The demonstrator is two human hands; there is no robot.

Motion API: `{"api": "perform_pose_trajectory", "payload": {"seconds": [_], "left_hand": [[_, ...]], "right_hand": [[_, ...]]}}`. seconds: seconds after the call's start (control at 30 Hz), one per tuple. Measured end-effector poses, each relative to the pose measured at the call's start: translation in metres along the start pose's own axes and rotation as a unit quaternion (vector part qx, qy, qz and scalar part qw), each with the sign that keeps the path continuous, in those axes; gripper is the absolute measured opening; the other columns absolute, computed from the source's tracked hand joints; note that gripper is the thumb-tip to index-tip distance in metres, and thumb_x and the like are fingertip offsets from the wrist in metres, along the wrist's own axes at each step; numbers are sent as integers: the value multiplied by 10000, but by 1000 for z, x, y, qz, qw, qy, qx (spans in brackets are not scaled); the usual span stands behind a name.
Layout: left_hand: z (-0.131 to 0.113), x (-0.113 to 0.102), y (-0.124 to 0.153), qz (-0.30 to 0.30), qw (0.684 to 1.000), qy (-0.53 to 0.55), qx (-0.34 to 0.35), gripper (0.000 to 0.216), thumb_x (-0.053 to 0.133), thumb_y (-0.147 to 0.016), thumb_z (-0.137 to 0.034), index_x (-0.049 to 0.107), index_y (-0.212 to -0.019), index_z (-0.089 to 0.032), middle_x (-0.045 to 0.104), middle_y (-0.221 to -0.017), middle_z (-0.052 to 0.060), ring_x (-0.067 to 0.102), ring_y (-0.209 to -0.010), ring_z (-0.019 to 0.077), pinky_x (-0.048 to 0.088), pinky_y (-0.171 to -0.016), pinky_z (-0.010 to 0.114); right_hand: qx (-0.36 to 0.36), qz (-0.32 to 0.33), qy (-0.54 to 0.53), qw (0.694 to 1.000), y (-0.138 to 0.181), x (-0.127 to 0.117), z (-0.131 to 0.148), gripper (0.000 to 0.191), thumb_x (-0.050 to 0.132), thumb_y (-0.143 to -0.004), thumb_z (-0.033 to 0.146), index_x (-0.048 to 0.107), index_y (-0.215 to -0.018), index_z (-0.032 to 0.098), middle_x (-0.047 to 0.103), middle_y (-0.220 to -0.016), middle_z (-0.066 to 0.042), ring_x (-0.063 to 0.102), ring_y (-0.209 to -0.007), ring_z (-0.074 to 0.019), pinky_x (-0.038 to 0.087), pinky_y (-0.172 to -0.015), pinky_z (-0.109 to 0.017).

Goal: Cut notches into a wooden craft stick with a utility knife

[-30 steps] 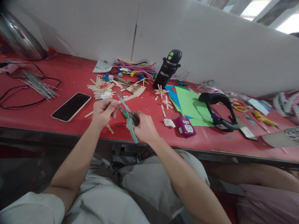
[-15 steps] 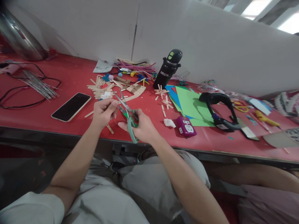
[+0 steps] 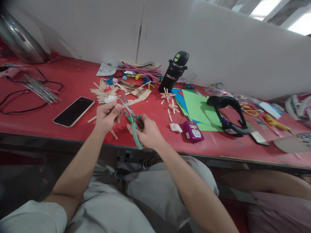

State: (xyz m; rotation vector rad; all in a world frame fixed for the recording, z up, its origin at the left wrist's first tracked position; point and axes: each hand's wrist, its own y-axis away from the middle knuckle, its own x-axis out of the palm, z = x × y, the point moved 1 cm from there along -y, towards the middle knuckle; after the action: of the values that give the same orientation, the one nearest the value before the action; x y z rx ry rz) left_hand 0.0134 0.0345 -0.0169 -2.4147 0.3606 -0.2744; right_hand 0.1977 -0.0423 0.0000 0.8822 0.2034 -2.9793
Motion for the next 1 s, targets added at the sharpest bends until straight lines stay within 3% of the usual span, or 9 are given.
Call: {"api": "perform_pose_trajectory", "payload": {"seconds": [0.3, 0.4, 0.57, 1.0], "left_hand": [[1, 0, 0, 1, 1000, 8, -8, 580, 778, -1027, -679, 681, -687, -219, 565, -467, -41, 466, -363, 66, 307, -373, 216], [-1, 0, 0, -3, 1000, 7, -15, 588, 790, -1014, -691, 683, -679, -218, 572, -452, -37, 468, -353, 65, 304, -369, 211], [-4, 2, 1, -9, 999, 14, -31, 584, 816, -982, -713, 691, -697, -219, 563, -431, -44, 473, -329, 67, 294, -349, 201], [-5, 4, 1, -4, 999, 27, -39, 601, 838, -954, -728, 695, -683, -211, 589, -434, -30, 463, -324, 61, 293, -343, 191]], "right_hand": [[10, 15, -22, 1000, 0, -1, -3, 553, 826, -814, 738, 532, -842, 270, 539, -775, 23, 473, -747, -190, 398, -730, -378], [26, 42, -51, 997, 1, -2, -1, 607, 828, -791, 794, 557, -917, 265, 589, -858, 7, 534, -815, -208, 465, -793, -395], [43, 69, -95, 992, 4, -7, 2, 712, 773, -765, 923, 536, -963, 281, 531, -911, 14, 540, -885, -214, 513, -865, -402], [34, 86, -101, 991, 1, -6, -3, 706, 854, -751, 868, 536, -900, 255, 477, -831, 49, 433, -791, -174, 390, -793, -378]]}}
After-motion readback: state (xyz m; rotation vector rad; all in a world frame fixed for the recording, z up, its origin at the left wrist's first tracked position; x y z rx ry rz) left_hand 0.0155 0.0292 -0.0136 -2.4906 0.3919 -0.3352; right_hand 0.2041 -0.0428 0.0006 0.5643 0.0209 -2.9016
